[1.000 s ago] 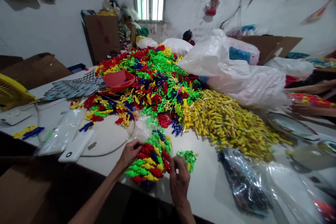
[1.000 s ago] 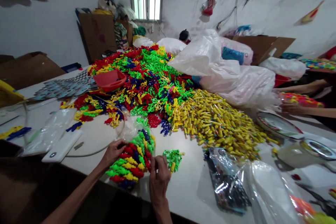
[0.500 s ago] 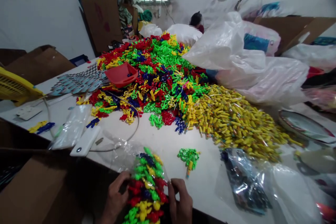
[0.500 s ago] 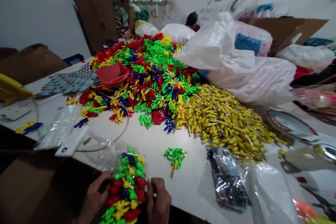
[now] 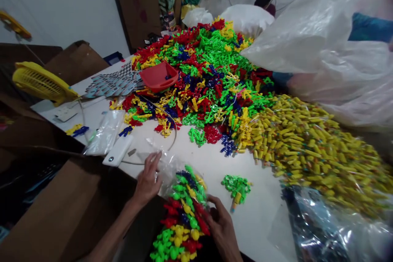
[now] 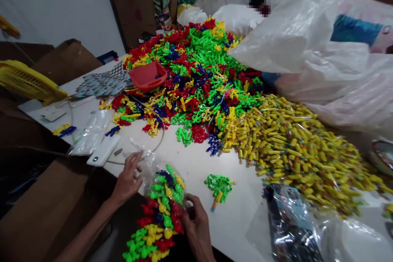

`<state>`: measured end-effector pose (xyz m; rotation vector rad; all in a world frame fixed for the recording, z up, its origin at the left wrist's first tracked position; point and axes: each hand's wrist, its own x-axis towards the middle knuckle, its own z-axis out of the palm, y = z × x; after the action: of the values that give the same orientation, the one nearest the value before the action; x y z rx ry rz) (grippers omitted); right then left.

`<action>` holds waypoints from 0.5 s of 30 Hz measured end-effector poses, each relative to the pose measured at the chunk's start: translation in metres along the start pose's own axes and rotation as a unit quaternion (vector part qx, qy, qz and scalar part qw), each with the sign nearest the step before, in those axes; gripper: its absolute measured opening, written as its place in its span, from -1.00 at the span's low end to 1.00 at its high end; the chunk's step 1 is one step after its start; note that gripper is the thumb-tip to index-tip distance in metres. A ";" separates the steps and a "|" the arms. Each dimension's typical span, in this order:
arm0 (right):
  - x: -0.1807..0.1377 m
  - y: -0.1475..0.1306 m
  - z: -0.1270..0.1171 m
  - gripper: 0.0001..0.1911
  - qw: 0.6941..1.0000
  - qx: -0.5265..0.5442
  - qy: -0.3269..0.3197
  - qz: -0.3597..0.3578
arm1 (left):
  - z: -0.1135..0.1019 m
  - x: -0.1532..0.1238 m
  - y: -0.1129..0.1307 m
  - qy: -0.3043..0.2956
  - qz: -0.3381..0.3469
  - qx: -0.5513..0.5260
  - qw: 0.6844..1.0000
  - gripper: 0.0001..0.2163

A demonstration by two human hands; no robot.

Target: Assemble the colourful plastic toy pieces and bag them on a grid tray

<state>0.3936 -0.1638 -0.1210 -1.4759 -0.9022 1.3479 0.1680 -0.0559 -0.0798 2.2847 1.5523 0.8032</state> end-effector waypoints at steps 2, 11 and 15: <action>-0.001 -0.001 0.003 -0.52 0.999 0.031 -0.005 0.019 | 0.000 0.022 -0.001 -0.014 0.037 0.066 0.997 -0.38; -0.003 0.014 -0.006 -0.69 0.995 -0.018 0.083 -0.046 | 0.032 0.097 0.022 0.051 0.192 0.027 0.980 -0.77; -0.017 0.015 -0.006 -0.70 0.989 -0.072 0.115 -0.056 | 0.032 0.065 0.009 0.053 0.143 -0.049 0.987 -0.61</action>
<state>0.3966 -0.1851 -0.1301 -1.6274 -0.9322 1.0240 0.2112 0.0023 -0.0820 2.4587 1.2088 1.0638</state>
